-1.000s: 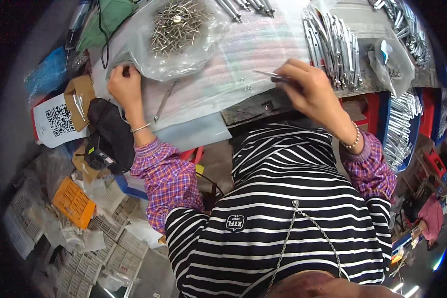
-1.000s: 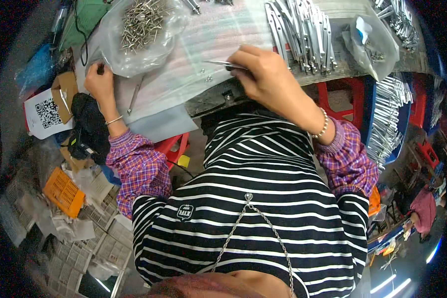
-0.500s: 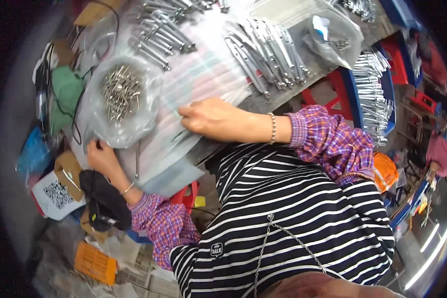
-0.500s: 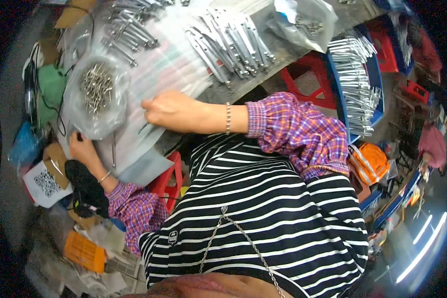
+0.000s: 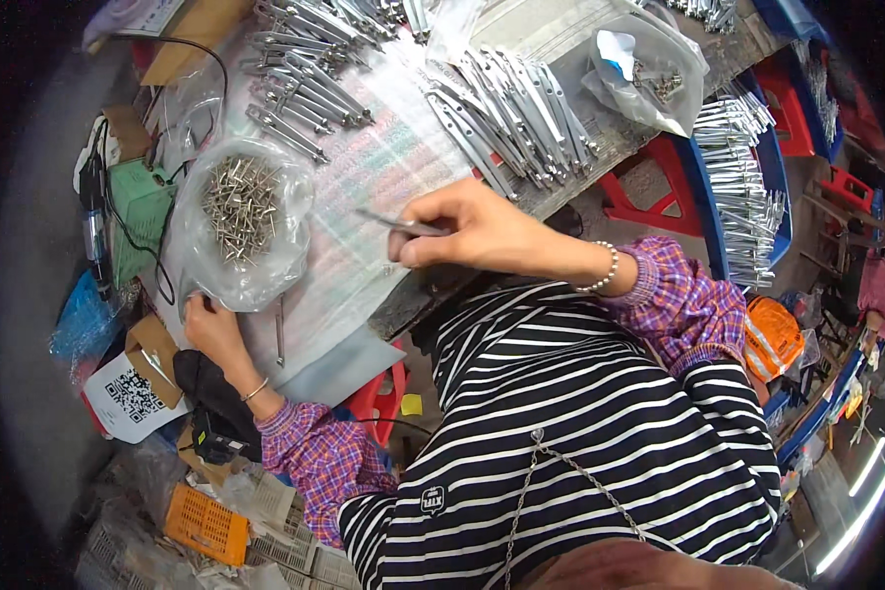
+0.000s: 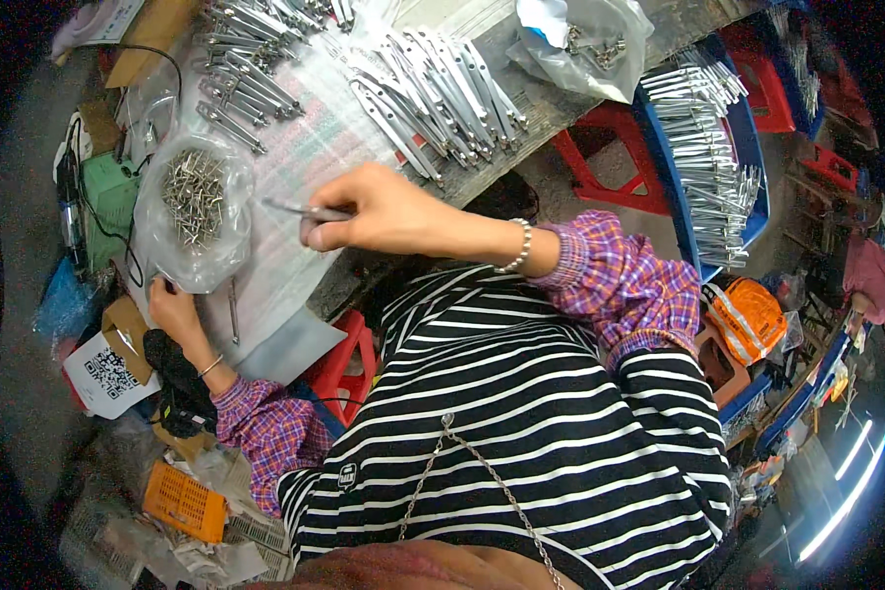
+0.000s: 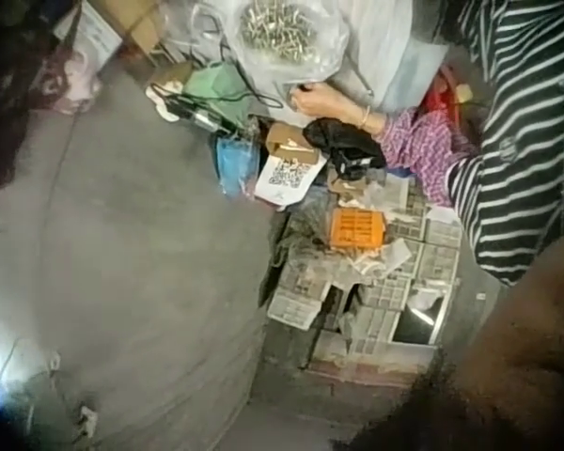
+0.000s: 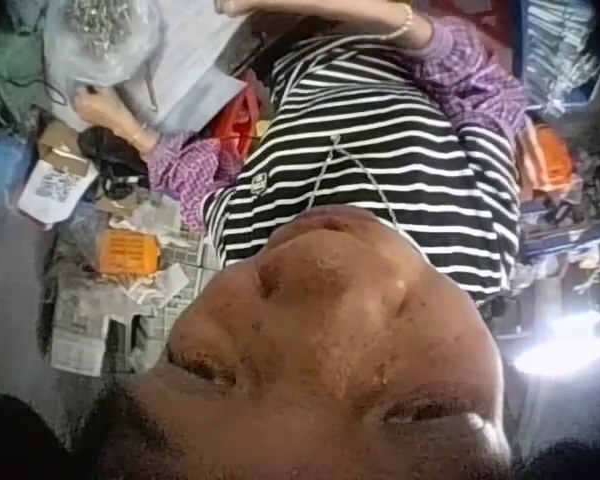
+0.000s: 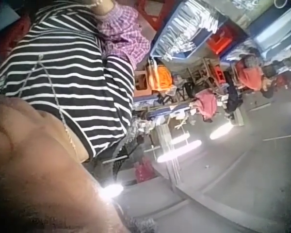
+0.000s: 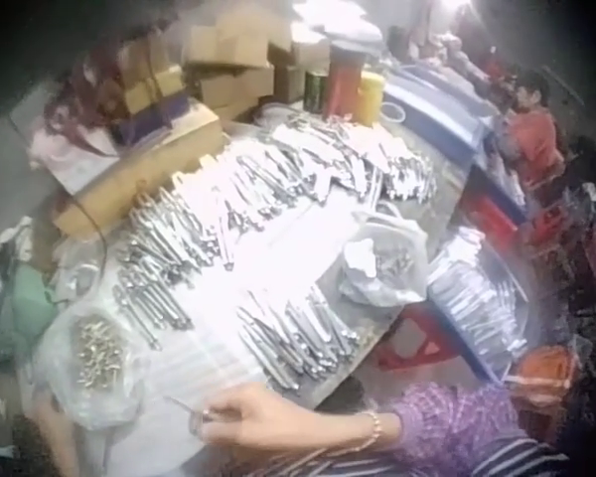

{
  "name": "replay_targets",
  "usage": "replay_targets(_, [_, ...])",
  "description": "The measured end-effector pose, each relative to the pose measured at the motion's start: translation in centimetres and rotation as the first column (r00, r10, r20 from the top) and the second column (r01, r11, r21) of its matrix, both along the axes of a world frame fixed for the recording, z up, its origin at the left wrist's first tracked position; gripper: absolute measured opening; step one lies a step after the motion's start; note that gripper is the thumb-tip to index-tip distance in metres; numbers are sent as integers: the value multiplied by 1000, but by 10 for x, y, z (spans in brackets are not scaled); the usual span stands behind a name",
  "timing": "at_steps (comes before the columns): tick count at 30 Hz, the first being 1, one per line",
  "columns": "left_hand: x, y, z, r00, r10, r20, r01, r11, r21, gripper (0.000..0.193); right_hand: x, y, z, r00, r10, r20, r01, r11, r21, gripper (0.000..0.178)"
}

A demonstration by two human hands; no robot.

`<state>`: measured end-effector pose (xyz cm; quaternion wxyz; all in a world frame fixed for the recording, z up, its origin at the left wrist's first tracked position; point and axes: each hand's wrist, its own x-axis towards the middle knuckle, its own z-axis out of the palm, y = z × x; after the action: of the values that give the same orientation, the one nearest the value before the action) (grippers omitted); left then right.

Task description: Manual assembly of small metal components, likely hinge or fastener parts, by inserting pins into brackets.

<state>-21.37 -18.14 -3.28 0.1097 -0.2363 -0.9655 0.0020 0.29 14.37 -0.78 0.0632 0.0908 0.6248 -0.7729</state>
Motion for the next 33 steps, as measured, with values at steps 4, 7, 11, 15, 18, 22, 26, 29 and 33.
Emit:
replay_targets(4, [-2, -10, -2, 998, -66, -21, 66, 998, 12, 26, 20, 18, 4, 967, 32, 255, 102, 863, -496, 14])
replay_targets(7, [8, 8, 6, 997, -82, -6, 82, 996, 38, 14, 35, 26, 2, 931, 38, 364, 221, 734, -642, 11])
replay_targets(11, [13, 11, 10, 998, -61, -7, 60, 995, -76, 10, 45, 29, -1, 914, -27, 406, 321, 661, -679, 13])
replay_targets(15, [13, 13, 13, 996, -85, -15, 83, 991, -107, 9, 53, 30, -6, 905, -33, 424, 351, 621, -701, 14])
replay_targets(18, [16, 14, 17, 995, -82, -49, 81, 997, -17, 12, 57, 30, -10, 896, -31, 442, 373, 592, -715, 14])
replay_targets(22, [14, 12, 20, 1000, -21, -23, 23, 996, 89, 21, 62, 30, -17, 900, -20, 435, 377, 537, -755, 14])
replay_targets(26, [12, -1, 21, 996, 74, 43, -84, 942, 325, 19, 63, 30, -19, 899, -29, 437, 381, 544, -748, 14])
replay_targets(29, [11, -5, 20, 990, 91, 107, -126, 913, 388, 19, 63, 28, -20, 897, -19, 441, 383, 532, -755, 13])
replay_targets(33, [13, 1, 19, 996, 83, 42, -93, 936, 339, 19, 65, 26, -18, 887, -34, 461, 405, 540, -738, 13])
